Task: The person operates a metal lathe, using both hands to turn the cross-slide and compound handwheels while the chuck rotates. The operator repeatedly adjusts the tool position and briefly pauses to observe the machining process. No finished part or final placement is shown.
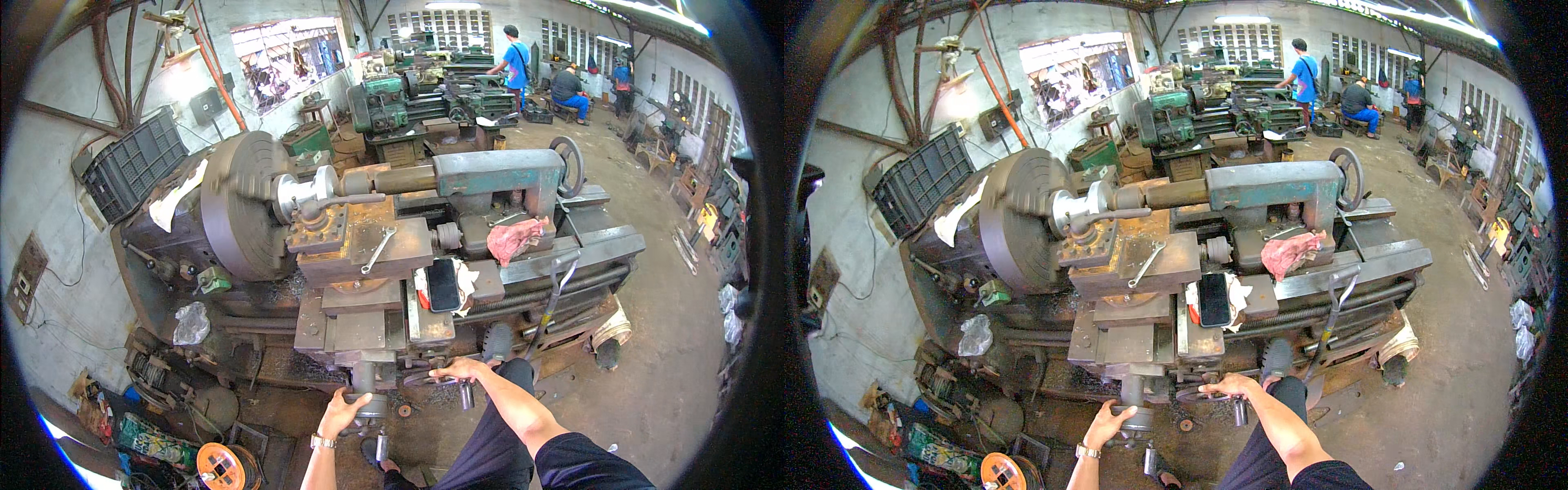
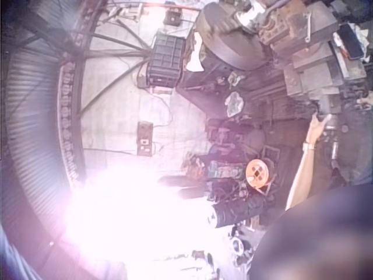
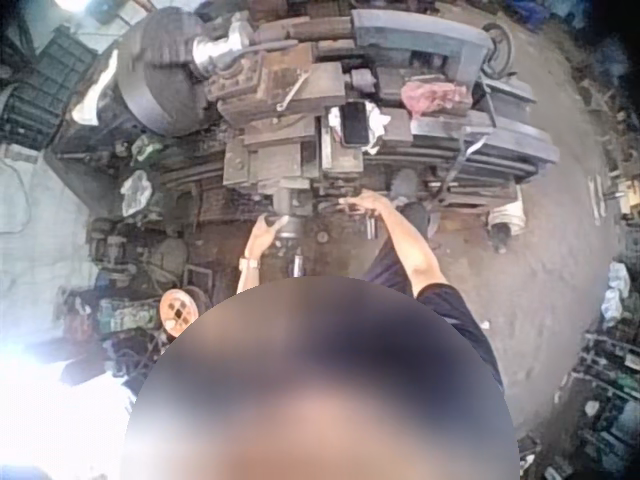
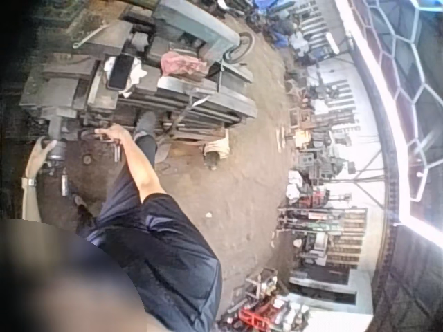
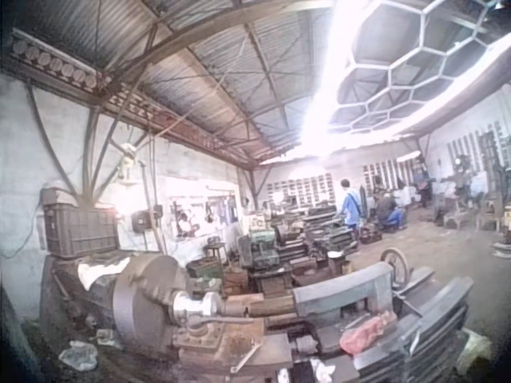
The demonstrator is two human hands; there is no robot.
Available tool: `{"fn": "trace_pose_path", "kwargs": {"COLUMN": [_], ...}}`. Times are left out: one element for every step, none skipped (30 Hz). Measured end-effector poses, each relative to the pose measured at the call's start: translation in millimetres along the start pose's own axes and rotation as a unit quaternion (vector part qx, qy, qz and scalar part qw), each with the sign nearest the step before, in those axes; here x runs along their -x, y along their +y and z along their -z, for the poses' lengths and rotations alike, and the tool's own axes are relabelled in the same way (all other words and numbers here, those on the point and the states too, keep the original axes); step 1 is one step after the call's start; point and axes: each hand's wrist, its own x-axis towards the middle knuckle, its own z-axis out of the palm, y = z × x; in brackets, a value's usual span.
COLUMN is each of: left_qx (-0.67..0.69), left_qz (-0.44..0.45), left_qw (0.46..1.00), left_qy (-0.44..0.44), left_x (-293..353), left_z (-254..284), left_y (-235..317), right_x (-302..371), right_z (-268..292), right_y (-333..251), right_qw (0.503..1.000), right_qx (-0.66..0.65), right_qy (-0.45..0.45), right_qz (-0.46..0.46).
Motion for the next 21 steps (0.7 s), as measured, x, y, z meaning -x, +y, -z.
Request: {"fn": "trace_pose_path", "kwargs": {"left_qx": [0.014, 0.023, 0.033, 0.037, 0.036, 0.028, 0.016, 0.018, 0.015, 0.004, 0.013, 0.031, 0.042, 0.044, 0.015, 0.022, 0.024, 0.014, 0.016, 0.008, -0.010], "left_qz": [0.002, 0.006, 0.011, 0.024, 0.019, 0.021, 0.021, 0.008, -0.005, -0.009, -0.006, -0.005, -0.004, 0.012, -0.003, 0.002, 0.004, 0.004, 0.002, 0.000, 0.004], "left_qw": [1.000, 1.000, 0.999, 0.999, 0.999, 0.999, 0.999, 1.000, 1.000, 1.000, 1.000, 0.999, 0.999, 0.999, 1.000, 1.000, 1.000, 1.000, 1.000, 1.000, 1.000], "left_qy": [-0.012, -0.017, -0.021, -0.027, -0.028, -0.031, -0.028, -0.022, -0.010, 0.001, 0.001, -0.007, -0.012, -0.015, -0.007, -0.012, -0.009, 0.001, 0.000, 0.005, 0.010], "left_x": [-0.9, -2.1, -2.9, -3.3, -2.8, -1.6, -1.8, -2.0, -0.2, 0.4, 1.8, 1.3, 1.9, 2.1, 4.2, 5.0, 5.4, 5.4, 5.7, 5.8, 5.8], "left_z": [-0.5, -1.0, -0.7, -0.6, 0.1, 1.1, 0.9, 1.3, 1.3, 0.2, 0.6, 0.1, 1.1, 0.9, 1.5, 1.5, 1.6, 1.9, 2.2, 2.4, 2.5], "left_y": [-0.8, -1.1, -1.8, -2.2, -2.5, -2.7, -1.8, -0.5, -0.2, 1.2, 1.6, 3.3, 3.9, 5.1, 5.0, 5.8, 6.7, 7.6, 8.0, 8.3, 8.3], "right_x": [-1.5, -3.9, -5.9, -7.8, -10.6, -13.0, -14.9, -16.4, -17.8, -18.1, -18.9, -19.4, -20.6, -21.0, -22.2, -23.2, -23.3, -23.8, -23.4, -23.0, -21.9], "right_z": [-0.3, -0.7, -1.2, -2.0, -2.2, -2.5, -3.9, -4.0, -5.3, -5.0, -6.2, -7.3, -6.9, -7.7, -8.8, -8.7, -9.3, -8.8, -8.9, -8.7, -7.8], "right_y": [0.9, 1.5, 3.3, 5.6, 6.6, 7.9, 9.6, 11.6, 13.0, 16.0, 17.7, 19.3, 20.3, 21.8, 21.9, 22.3, 23.3, 23.8, 24.4, 24.5, 25.0], "right_qw": [1.000, 1.000, 1.000, 1.000, 1.000, 1.000, 1.000, 1.000, 1.000, 1.000, 0.999, 0.999, 0.999, 0.999, 0.999, 0.999, 0.999, 0.998, 0.998, 0.998, 0.999], "right_qx": [0.001, 0.007, 0.002, 0.002, 0.010, 0.001, 0.001, 0.005, 0.012, -0.008, -0.020, -0.027, -0.026, -0.030, -0.029, -0.020, -0.027, -0.035, -0.037, -0.030, -0.013], "right_qy": [-0.001, -0.005, -0.003, -0.004, -0.008, -0.005, -0.004, -0.002, 0.013, 0.020, 0.027, 0.027, 0.025, 0.025, 0.025, 0.027, 0.034, 0.039, 0.042, 0.038, 0.026], "right_qz": [-0.002, -0.009, -0.003, -0.001, -0.012, 0.003, 0.003, -0.004, -0.011, 0.006, 0.014, 0.020, 0.019, 0.015, 0.013, 0.003, 0.012, 0.024, 0.031, 0.026, 0.030]}}
